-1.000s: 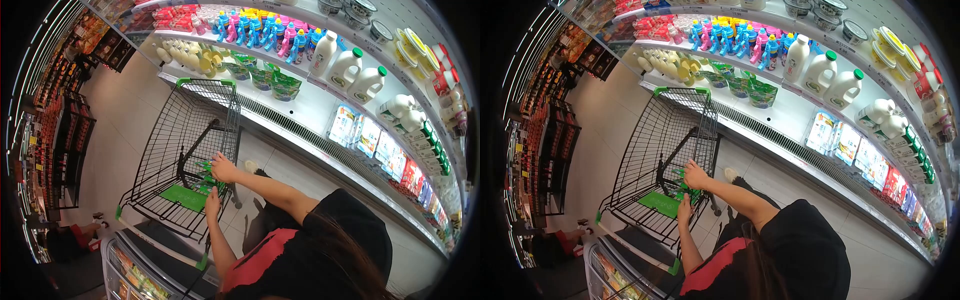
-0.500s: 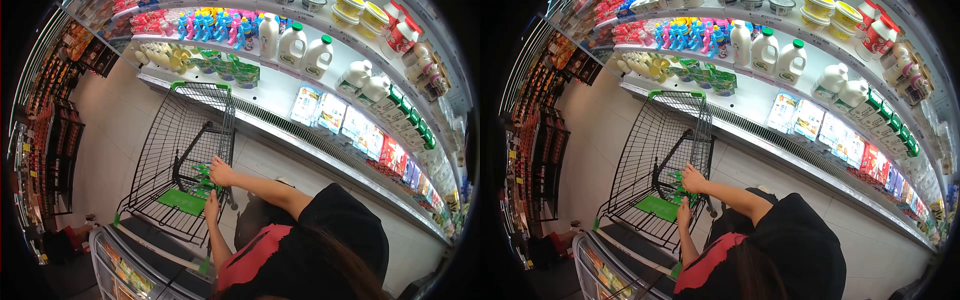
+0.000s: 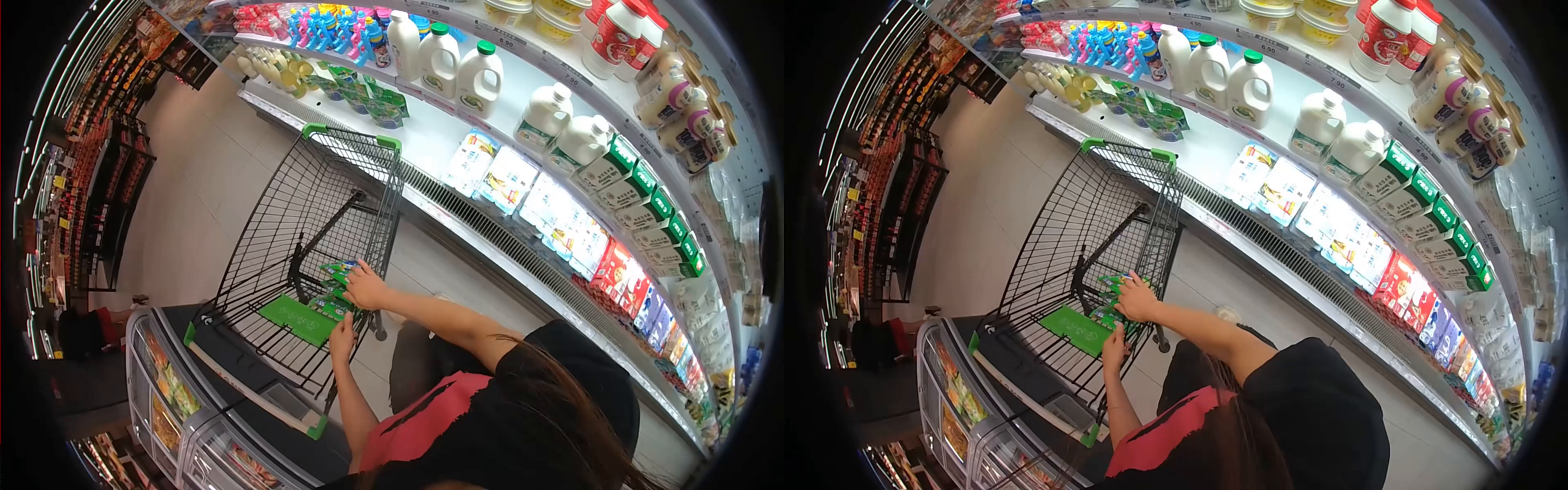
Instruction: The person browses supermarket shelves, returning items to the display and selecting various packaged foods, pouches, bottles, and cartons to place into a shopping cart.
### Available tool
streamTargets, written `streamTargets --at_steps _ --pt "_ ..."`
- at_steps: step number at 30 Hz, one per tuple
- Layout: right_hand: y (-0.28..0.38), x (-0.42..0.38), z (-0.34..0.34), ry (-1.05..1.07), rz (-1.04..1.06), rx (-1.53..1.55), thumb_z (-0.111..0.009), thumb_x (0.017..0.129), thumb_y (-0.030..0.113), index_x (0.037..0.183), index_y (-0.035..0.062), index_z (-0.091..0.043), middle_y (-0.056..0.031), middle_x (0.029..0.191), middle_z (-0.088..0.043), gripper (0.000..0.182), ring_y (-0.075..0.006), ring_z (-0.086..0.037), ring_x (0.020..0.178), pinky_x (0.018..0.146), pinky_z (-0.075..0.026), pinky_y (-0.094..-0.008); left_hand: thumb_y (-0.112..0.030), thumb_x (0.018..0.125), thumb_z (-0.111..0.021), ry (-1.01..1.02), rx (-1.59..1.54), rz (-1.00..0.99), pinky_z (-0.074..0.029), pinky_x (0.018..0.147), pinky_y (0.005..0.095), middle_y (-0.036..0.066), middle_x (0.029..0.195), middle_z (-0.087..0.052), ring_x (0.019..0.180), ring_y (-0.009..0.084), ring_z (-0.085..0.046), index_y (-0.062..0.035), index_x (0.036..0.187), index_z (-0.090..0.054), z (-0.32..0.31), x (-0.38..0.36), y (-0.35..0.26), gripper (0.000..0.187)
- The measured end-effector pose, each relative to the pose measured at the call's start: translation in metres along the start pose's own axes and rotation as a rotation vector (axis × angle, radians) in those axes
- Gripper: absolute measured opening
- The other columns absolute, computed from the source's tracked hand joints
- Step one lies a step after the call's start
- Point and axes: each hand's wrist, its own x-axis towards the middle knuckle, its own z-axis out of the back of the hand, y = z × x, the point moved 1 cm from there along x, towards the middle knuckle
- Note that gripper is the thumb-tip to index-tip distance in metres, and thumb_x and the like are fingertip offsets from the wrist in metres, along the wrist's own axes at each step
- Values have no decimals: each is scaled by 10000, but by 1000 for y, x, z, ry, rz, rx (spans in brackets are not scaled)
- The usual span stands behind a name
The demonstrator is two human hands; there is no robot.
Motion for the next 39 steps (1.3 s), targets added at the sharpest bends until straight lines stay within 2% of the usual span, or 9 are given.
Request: streamTargets --at_steps 7,9,13,14,15,18,25,29,39 --pt "13 -93 17 127 -8 -21 -495 957 378 977 27 -709 -149 1073 -610 412 -347 -472 1209 1154 -186 -544 -598 956 -456 23 -8 32 -434 533 319 75 595 -565 519 151 -533 24 898 -660 -47 -88 15 657" --pt "19 -120 21 69 18 -7 -510 944 363 929 33 -710 -149 1044 -608 386 -348 -483 1184 1149 -196 -549 -642 933 -463 104 -24 56 -461 554 287 111 721 -631 582 152 -573 65 1136 -646 -59 -107 30 758" --pt "27 -175 22 -59 51 -44 -547 901 322 842 28 -699 -140 1012 -607 337 -329 -499 1159 1143 -214 -550 -653 932 -447 92 17 47 -456 550 296 115 708 -630 556 153 -564 54 1112 -651 -85 -160 39 758" --pt "29 -188 25 -50 53 -52 -547 900 319 850 27 -699 -140 1009 -606 333 -325 -502 1157 1143 -216 -548 -659 937 -399 69 89 55 -490 672 395 146 747 -658 677 271 -632 21 981 -680 -92 -173 42 737" --pt "31 -202 25 -40 50 -58 -547 898 315 857 25 -700 -140 1006 -605 331 -321 -504 1156 1143 -217 -546 -659 937 -399 73 90 58 -490 672 395 146 747 -658 677 271 -632 21 981 -680 -101 -182 50 737" --pt "40 -242 28 -48 35 -74 -548 884 301 857 19 -691 -142 1008 -602 317 -323 -508 1147 1153 -219 -532 -682 920 -374 37 175 71 -453 908 490 254 1124 -654 1074 439 -592 -7 1128 -677 -124 -210 72 769" --pt "64 -345 43 -38 36 -94 -537 875 261 814 19 -663 -149 1004 -594 280 -332 -518 1111 1158 -220 -535 -700 910 -372 73 188 109 -470 867 490 243 1047 -677 1020 427 -615 -23 1091 -692 -166 -298 93 771" --pt "79 -395 49 -8 32 -97 -538 875 254 815 17 -661 -156 1002 -582 273 -329 -509 1112 1162 -213 -538 -692 906 -393 -19 208 97 -473 862 481 223 1005 -691 1000 418 -625 -18 1032 -706 -187 -353 105 754" --pt "107 -524 65 86 9 -66 -524 910 279 901 48 -666 -142 1024 -565 272 -313 -506 1115 1167 -213 -518 -665 912 -414 22 189 115 -470 807 465 219 942 -680 940 419 -621 -21 971 -686 -245 -466 149 701"
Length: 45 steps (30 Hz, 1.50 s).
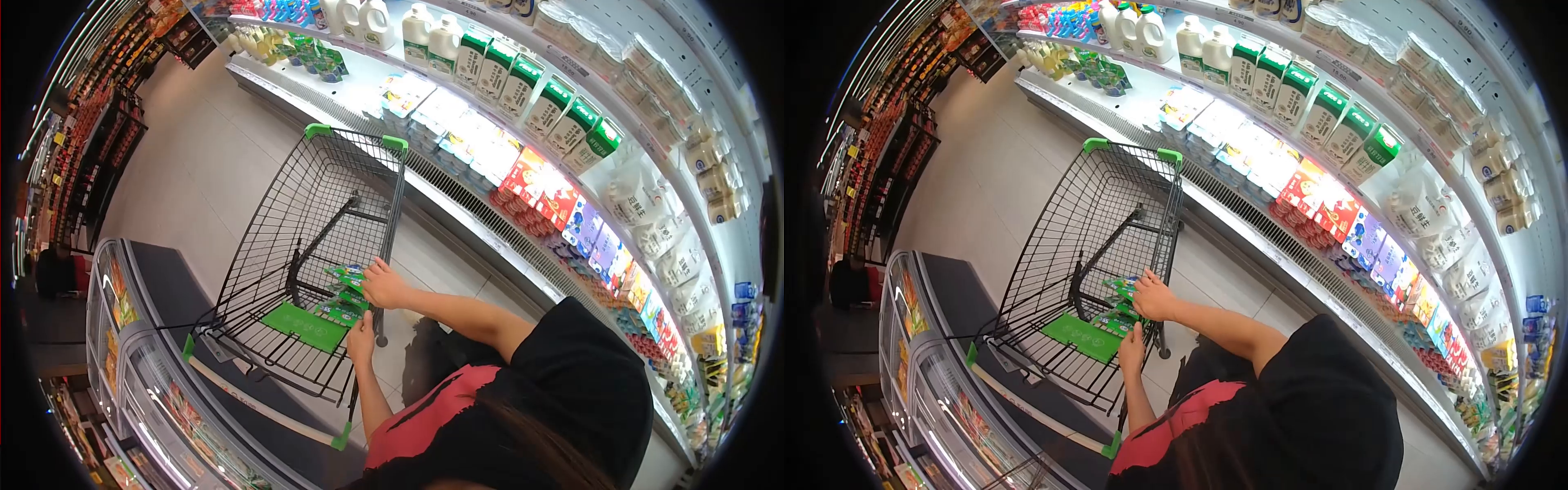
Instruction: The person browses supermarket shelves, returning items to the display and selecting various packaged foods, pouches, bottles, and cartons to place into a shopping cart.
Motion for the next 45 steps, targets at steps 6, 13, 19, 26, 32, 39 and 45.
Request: streamTargets --at_steps 6,13,19,26,32,39,45 --pt "-2 -82 3 1 24 50 -521 915 326 914 33 -689 -143 1055 -576 338 -327 -492 1144 1175 -174 -509 -660 922 -414 -22 -69 29 -469 826 446 220 973 -684 954 413 -625 -13 1015 -692 -64 -56 20 710" --pt "2 -176 -1 -15 58 -11 -542 890 311 892 34 -688 -130 1005 -593 313 -308 -513 1105 1176 -187 -501 -582 946 -491 -126 -228 -122 -476 517 307 115 628 -599 532 174 -581 43 1009 -682 -148 -108 66 657" --pt "6 -247 2 47 31 -48 -520 902 318 901 61 -720 -102 1075 -610 326 -284 -492 1140 1188 -141 -489 -590 948 -484 -55 -280 -34 -478 509 310 114 619 -596 520 168 -576 61 974 -674 -175 -196 50 679" --pt "20 -336 8 35 61 -50 -537 887 318 919 47 -709 -102 988 -584 322 -287 -504 1092 1176 -184 -506 -571 954 -498 11 -374 -29 -361 451 283 37 576 -496 482 113 -456 35 981 -655 -229 -264 72 627" --pt "38 -421 -6 -68 37 -93 -538 870 308 890 60 -710 -104 960 -568 302 -286 -508 1081 1180 -179 -508 -612 945 -474 11 -303 -37 -389 477 288 47 583 -501 492 124 -463 50 1036 -654 -267 -326 104 692" --pt "55 -524 -9 -82 -16 -91 -526 872 339 825 74 -702 -85 1014 -589 321 -275 -502 1093 1189 -150 -496 -680 920 -438 44 -245 -73 -418 515 301 66 595 -532 512 149 -507 57 1070 -650 -323 -400 142 781" --pt "74 -614 1 -81 -43 -74 -532 872 332 856 56 -711 -97 1064 -599 329 -282 -496 1111 1189 -138 -506 -679 922 -410 40 -101 -60 -448 576 357 113 649 -587 570 217 -567 8 945 -671 -359 -472 159 735"
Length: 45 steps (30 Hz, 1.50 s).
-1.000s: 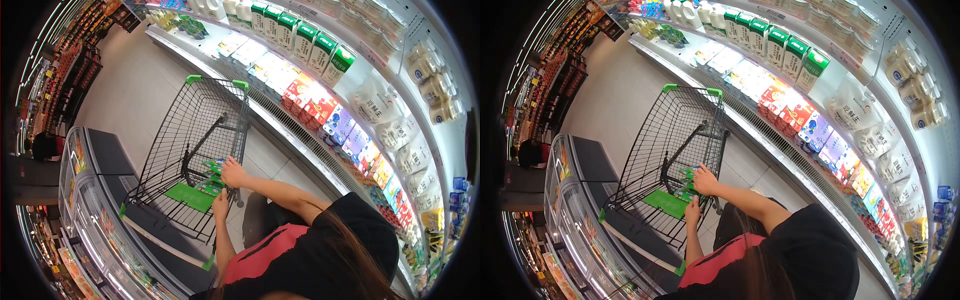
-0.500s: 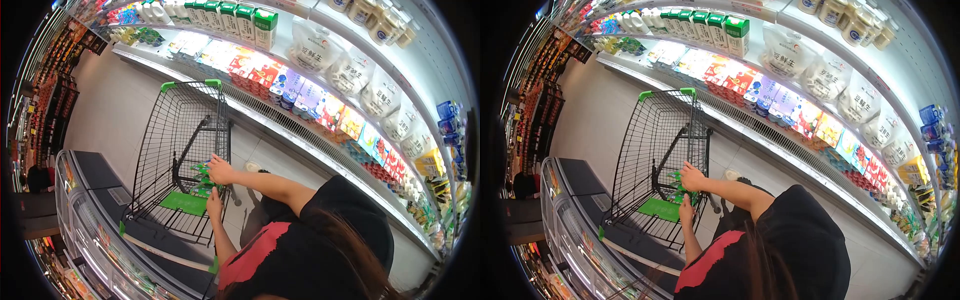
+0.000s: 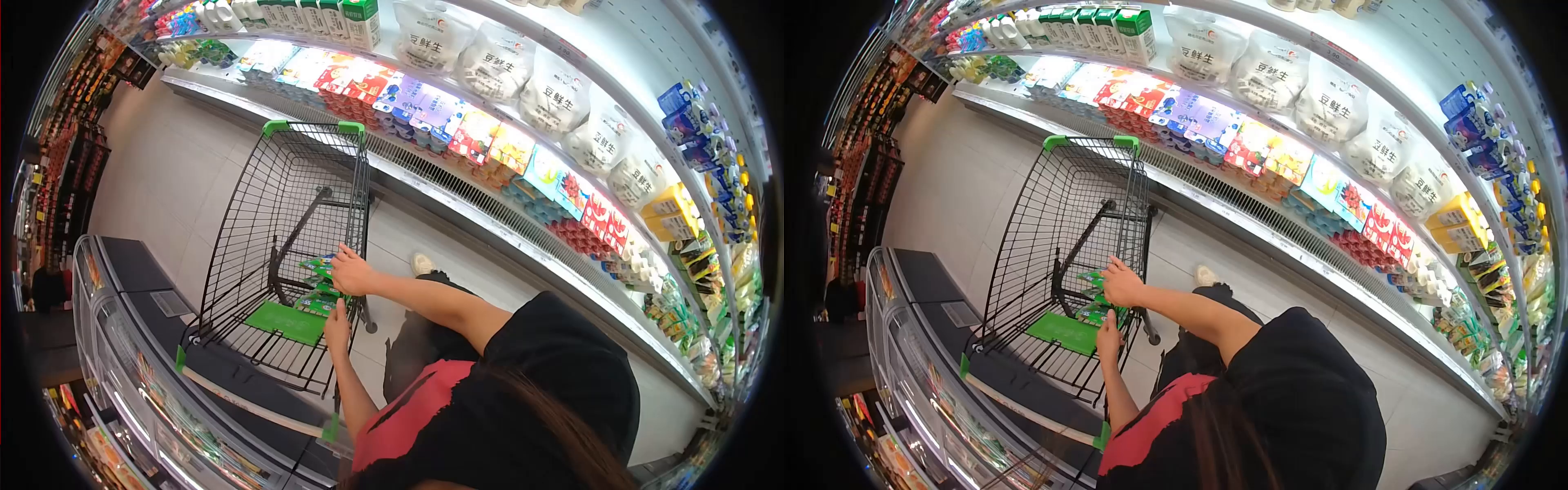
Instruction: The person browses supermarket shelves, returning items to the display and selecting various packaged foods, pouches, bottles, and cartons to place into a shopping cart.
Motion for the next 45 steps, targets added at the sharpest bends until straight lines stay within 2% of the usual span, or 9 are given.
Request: streamTargets --at_steps 4,12,18,35,37,39,43,44,45 --pt "6 -58 9 1 9 43 -532 891 341 881 42 -710 -109 1024 -597 348 -304 -497 1096 1178 -150 -511 -663 926 -409 32 22 19 -457 774 446 195 780 -650 783 380 -608 31 931 -660 -30 -35 27 738" --pt "9 -169 37 -22 51 71 -515 944 354 866 40 -695 -135 944 -572 371 -323 -506 1038 1126 -237 -532 -673 904 -452 -5 -3 34 -466 701 373 158 767 -665 708 258 -640 0 979 -693 -98 -120 52 719" --pt "11 -250 33 70 24 124 -500 942 354 917 30 -706 -138 1002 -605 385 -322 -506 1103 1157 -178 -519 -608 905 -538 -32 -136 -11 -430 571 313 77 597 -580 547 165 -564 7 909 -700 -154 -176 82 636" --pt "26 -463 69 124 -59 27 -485 911 341 963 39 -702 -131 1175 -602 375 -300 -480 1187 1189 -137 -508 -634 899 -539 -31 -113 5 -407 491 288 80 572 -549 476 142 -508 50 911 -670 -280 -355 119 696" --pt "25 -486 68 152 -83 31 -488 902 328 967 43 -698 -123 1169 -603 359 -300 -487 1185 1187 -144 -508 -647 899 -524 -10 -120 -1 -414 501 294 75 573 -546 486 148 -510 51 886 -666 -293 -373 123 712" --pt "30 -518 70 -43 -30 12 -519 899 324 893 63 -703 -104 971 -584 319 -282 -505 1093 1176 -171 -517 -663 895 -515 -17 -114 -5 -410 503 294 74 582 -545 498 145 -513 50 874 -660 -309 -399 132 727" --pt "40 -568 84 75 -60 6 -490 913 329 909 57 -709 -110 967 -591 350 -297 -502 1094 1178 -159 -525 -675 893 -500 11 -95 -11 -410 509 293 78 599 -556 507 152 -521 50 968 -682 -332 -440 145 751" --pt "42 -579 86 201 -107 39 -504 891 355 954 44 -717 -111 1180 -600 382 -297 -476 1199 1195 -101 -518 -670 897 -497 5 -75 -12 -412 512 290 79 596 -558 510 154 -526 51 975 -684 -340 -449 151 748" --pt "43 -593 86 197 -116 35 -504 891 355 954 44 -717 -111 1180 -600 382 -297 -476 1199 1195 -101 -518 -664 901 -494 -3 -58 -10 -415 515 286 80 593 -561 513 155 -531 51 982 -685 -347 -459 155 745"
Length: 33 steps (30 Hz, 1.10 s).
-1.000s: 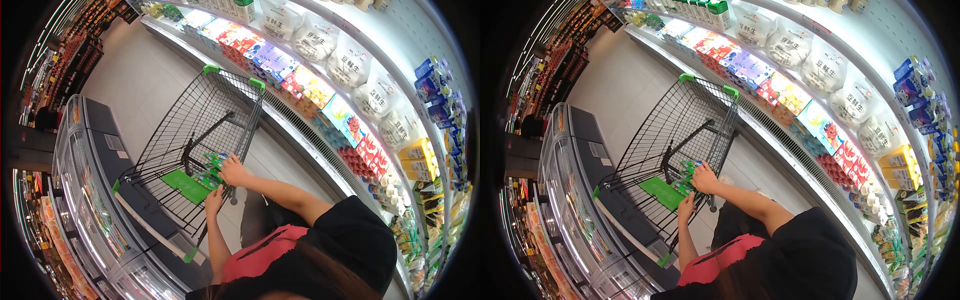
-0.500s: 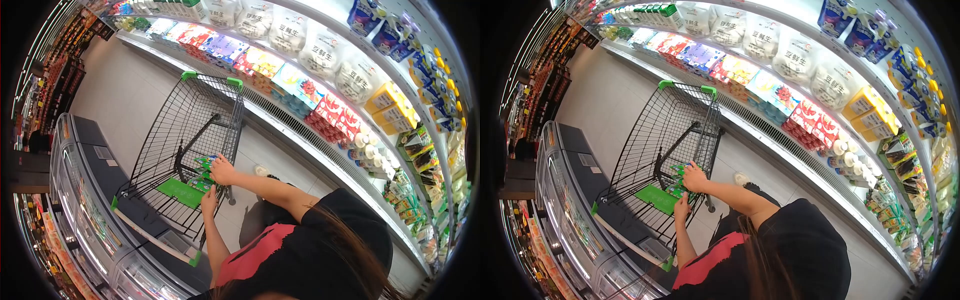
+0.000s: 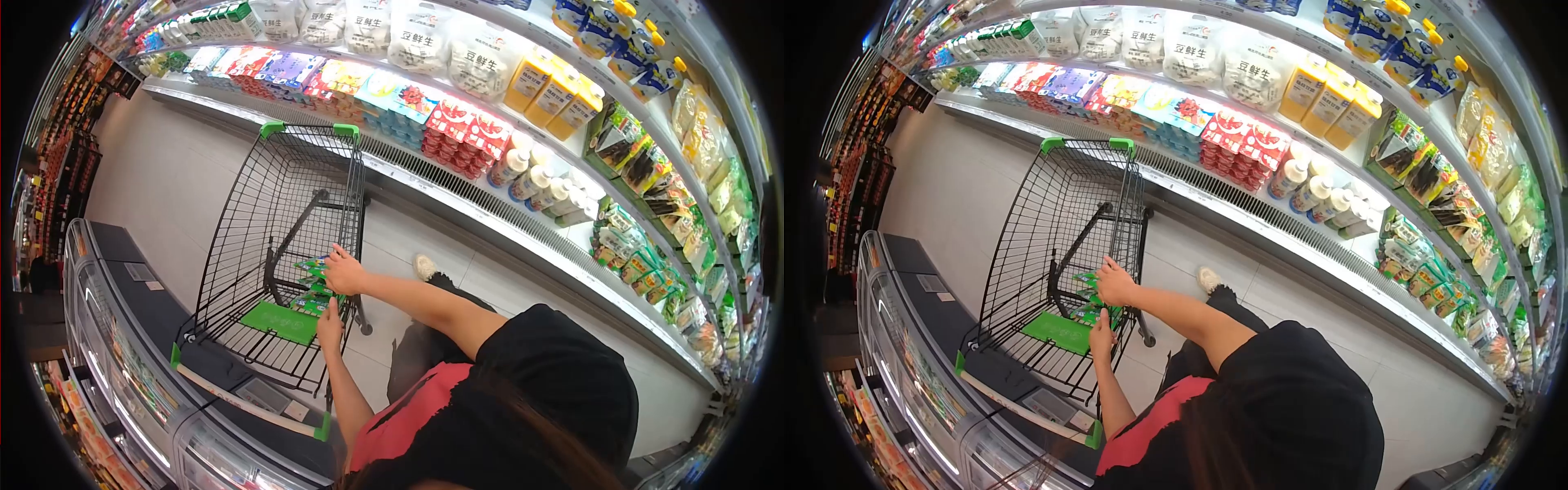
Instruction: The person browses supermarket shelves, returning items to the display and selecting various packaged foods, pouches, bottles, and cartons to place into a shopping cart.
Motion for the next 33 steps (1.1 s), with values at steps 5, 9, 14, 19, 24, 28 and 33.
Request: streamTargets --at_steps 5,9,14,19,24,28,33 --pt "3 -65 -16 -75 33 13 -488 912 361 967 41 -717 -121 1245 -591 398 -297 -467 1208 1196 -96 -513 -670 908 -466 3 0 -26 -436 537 314 95 601 -582 519 180 -548 41 975 -689 -32 -46 32 747" --pt "1 -117 -14 -77 76 -26 -485 927 363 964 42 -715 -121 1196 -598 396 -301 -468 1200 1191 -110 -508 -688 908 -434 -9 75 -17 -457 584 348 106 623 -596 553 213 -574 16 970 -699 -62 -83 47 754" --pt "-9 -181 -24 -127 121 47 -481 952 373 938 34 -706 -121 1051 -594 407 -307 -485 1154 1176 -146 -510 -694 907 -411 -66 132 29 -474 823 408 206 910 -692 912 358 -651 -22 1014 -698 -110 -126 78 739" --pt "-23 -249 -18 -84 217 90 -486 954 378 932 31 -705 -126 1038 -600 411 -310 -495 1138 1167 -162 -506 -666 905 -453 -72 94 102 -472 839 415 201 956 -694 949 372 -643 -40 1029 -701 -157 -185 86 685" --pt "-36 -310 -17 -94 225 15 -498 947 358 930 39 -706 -118 1038 -603 381 -305 -499 1132 1166 -167 -504 -619 905 -510 -99 -6 49 -481 813 408 240 880 -682 871 358 -657 10 1041 -689 -210 -233 102 668" --pt "-44 -348 -17 -120 242 -12 -511 933 352 936 43 -709 -108 1036 -606 367 -295 -507 1122 1165 -179 -500 -571 917 -533 -80 -58 20 -479 813 400 259 887 -672 865 366 -646 23 1054 -681 -240 -263 111 627" --pt "-44 -371 -38 -195 283 -30 -543 893 384 826 59 -714 -81 957 -622 374 -290 -514 1063 1172 -184 -497 -497 974 -509 19 -220 35 -472 742 422 155 702 -609 721 268 -587 80 972 -632 -248 -299 102 590"
